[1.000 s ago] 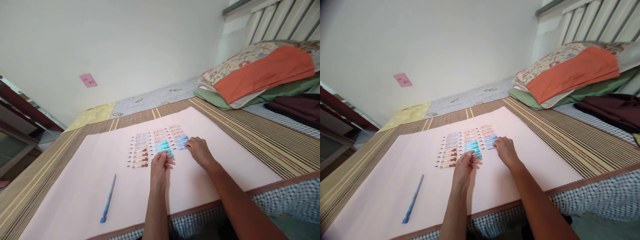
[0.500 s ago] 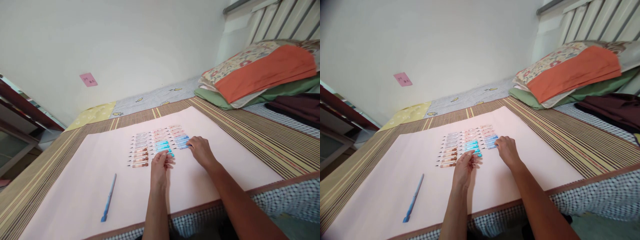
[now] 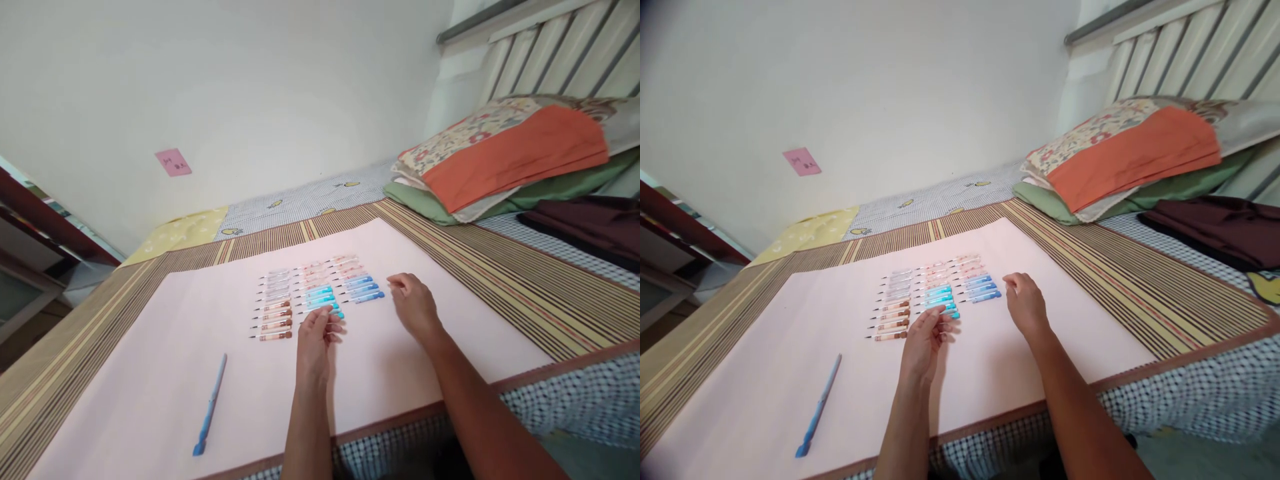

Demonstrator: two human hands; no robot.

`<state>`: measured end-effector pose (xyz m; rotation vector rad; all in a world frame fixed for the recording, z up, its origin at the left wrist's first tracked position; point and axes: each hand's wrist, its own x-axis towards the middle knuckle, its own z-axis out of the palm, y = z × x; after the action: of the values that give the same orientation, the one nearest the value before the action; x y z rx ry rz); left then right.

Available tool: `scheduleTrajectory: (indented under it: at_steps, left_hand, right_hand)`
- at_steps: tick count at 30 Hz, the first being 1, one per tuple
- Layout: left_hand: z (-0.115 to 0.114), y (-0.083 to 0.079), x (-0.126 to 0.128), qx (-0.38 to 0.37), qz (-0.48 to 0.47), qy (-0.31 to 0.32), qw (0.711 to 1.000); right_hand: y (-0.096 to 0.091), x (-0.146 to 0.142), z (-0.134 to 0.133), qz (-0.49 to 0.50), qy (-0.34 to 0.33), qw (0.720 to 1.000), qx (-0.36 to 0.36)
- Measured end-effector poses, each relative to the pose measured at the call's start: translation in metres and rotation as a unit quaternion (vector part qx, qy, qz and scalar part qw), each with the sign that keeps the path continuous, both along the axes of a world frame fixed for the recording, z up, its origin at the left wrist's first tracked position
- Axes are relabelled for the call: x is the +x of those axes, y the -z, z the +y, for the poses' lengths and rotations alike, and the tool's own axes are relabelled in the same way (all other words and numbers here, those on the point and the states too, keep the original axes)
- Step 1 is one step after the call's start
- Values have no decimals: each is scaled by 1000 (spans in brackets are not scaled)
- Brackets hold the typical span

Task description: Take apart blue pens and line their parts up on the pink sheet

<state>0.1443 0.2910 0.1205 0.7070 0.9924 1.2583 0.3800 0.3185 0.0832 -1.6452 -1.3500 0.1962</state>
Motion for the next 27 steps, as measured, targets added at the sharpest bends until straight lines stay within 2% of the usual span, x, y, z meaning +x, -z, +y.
scheduleTrajectory:
  at_steps: [5, 13, 18, 22, 27]
  left_hand:
    - [0, -6, 1, -13, -4, 2, 1000]
    - [-1, -6, -1, -16, -3, 3, 1000]
    - [0, -6, 0, -18, 1, -4, 1000]
    - [0, -7, 2, -12, 3, 10, 1000]
    - [-10, -17, -5, 19, -17, 17, 1000]
  right_hand:
    - [3, 4, -3, 49, -7, 997, -64]
    - [2, -6, -1, 10, -27, 995, -97]
    - [2, -5, -1, 16, -15, 996, -84]
    - [1, -6, -2, -15, -10, 996, -85]
    - [-3, -3, -13, -6, -12, 992, -129]
